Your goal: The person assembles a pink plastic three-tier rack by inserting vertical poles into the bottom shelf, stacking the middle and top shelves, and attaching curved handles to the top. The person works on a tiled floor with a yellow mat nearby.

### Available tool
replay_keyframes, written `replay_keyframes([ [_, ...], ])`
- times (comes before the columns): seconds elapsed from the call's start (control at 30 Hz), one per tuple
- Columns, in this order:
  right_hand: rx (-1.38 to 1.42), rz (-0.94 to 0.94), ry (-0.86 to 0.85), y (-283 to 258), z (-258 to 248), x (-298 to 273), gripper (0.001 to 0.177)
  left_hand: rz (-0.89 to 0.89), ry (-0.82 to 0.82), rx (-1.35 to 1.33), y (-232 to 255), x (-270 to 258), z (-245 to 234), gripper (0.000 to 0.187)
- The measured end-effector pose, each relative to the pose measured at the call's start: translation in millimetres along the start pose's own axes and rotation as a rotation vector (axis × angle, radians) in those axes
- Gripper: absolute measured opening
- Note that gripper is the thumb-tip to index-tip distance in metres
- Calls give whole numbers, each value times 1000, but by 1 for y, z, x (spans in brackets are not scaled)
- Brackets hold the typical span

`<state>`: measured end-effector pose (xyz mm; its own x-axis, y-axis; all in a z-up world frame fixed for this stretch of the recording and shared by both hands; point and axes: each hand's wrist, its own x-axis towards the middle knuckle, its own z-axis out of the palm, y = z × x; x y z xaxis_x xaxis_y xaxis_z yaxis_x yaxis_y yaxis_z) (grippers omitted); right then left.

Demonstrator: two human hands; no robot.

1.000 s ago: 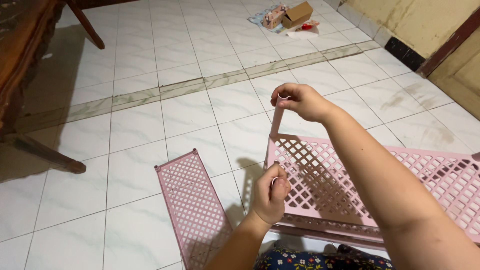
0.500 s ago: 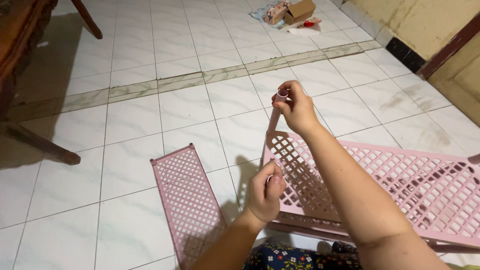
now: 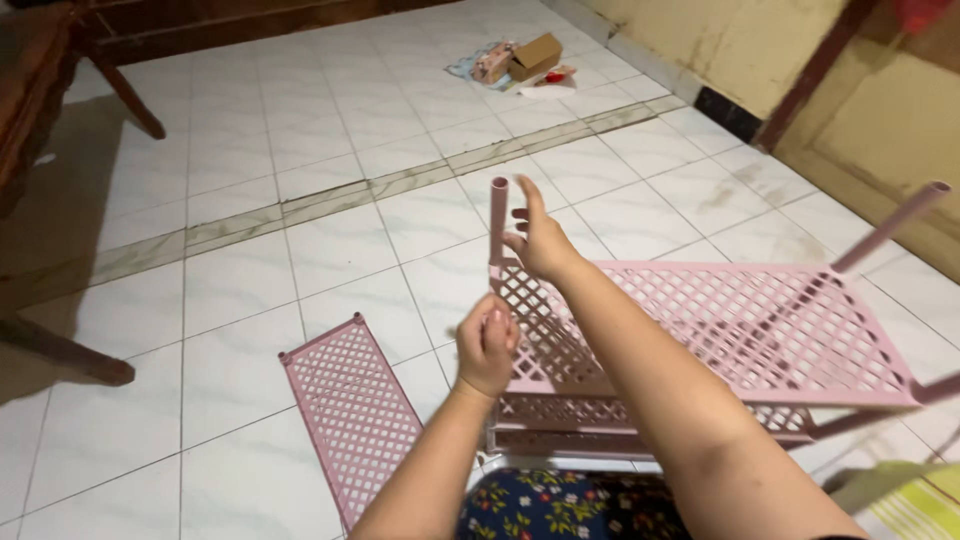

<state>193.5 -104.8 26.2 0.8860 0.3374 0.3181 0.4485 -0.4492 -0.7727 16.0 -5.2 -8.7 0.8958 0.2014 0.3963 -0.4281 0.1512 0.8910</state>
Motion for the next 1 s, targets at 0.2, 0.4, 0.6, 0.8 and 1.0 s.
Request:
replay_keyframes([
  [0.2, -143, 183, -210, 11, -63, -109, 74, 25, 10, -110, -9, 4, -1, 30],
  [0.4, -410, 178, -533, -14, -62, -200, 56, 57, 69, -39, -53, -22, -34, 33],
  [0.6, -548, 182, -860, -48, 6, -256, 37, -446, 303, 683, -113, -185, -142, 58],
  [0.8, -581, 63, -1220, -48, 114, -277, 54, -1152, 90, 1234, -121, -359, -210, 64],
  [1.0, -643, 89, -1452, -44, 191, -259, 64, -1333, 114, 1122, -141, -394, -227, 89],
])
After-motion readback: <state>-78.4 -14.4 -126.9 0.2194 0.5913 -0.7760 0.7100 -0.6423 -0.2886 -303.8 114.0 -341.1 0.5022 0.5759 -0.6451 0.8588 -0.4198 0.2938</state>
